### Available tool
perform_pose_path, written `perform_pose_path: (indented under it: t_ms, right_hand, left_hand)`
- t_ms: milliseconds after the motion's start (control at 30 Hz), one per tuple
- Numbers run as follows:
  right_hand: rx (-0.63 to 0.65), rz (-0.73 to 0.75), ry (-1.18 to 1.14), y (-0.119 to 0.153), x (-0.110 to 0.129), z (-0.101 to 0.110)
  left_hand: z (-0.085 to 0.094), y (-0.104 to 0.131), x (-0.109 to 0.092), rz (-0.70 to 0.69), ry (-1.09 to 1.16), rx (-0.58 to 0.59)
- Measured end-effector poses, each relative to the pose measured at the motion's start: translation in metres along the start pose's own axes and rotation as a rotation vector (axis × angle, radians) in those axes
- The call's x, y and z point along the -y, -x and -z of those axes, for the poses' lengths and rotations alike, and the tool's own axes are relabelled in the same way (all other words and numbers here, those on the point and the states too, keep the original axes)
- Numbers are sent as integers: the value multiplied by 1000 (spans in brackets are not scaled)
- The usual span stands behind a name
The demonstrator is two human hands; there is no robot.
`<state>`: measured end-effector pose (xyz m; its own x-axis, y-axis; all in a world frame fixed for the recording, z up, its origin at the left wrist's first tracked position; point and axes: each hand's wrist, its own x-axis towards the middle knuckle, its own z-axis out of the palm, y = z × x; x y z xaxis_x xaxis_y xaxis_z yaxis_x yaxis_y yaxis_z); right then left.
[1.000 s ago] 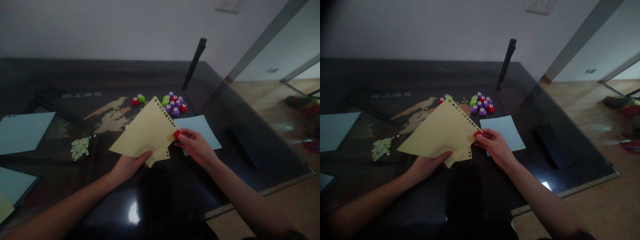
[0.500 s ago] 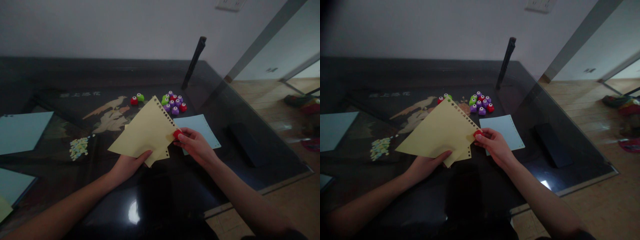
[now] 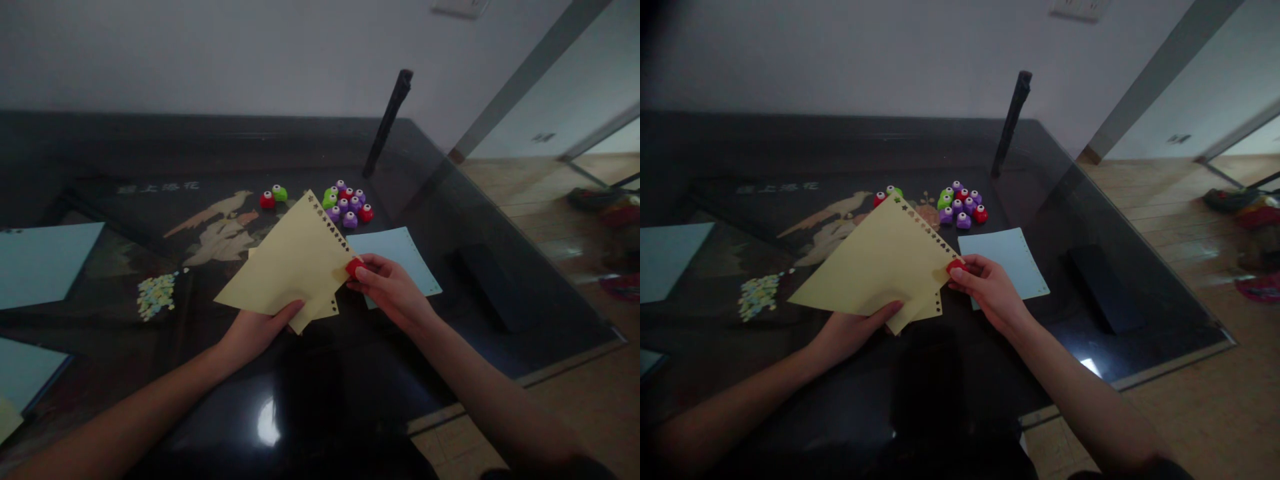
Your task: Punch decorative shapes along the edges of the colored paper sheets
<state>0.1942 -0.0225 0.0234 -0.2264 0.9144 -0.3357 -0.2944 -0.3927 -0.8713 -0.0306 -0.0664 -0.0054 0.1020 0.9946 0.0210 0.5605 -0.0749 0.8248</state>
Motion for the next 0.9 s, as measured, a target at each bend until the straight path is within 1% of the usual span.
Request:
perform_pose_path:
  t_ms: [267,600,900]
  right_hand:
    - [5,15,15,-1,-2,1]
    - [1,13,-10,-1,-2,1]
    - [4,19,-19,-1,-2,0]
  left_hand:
    - [-2,1,3,-18,-38,-13]
    - [-1,1,3,6,-41,15]
    - [-1,1,3,7,-90,7]
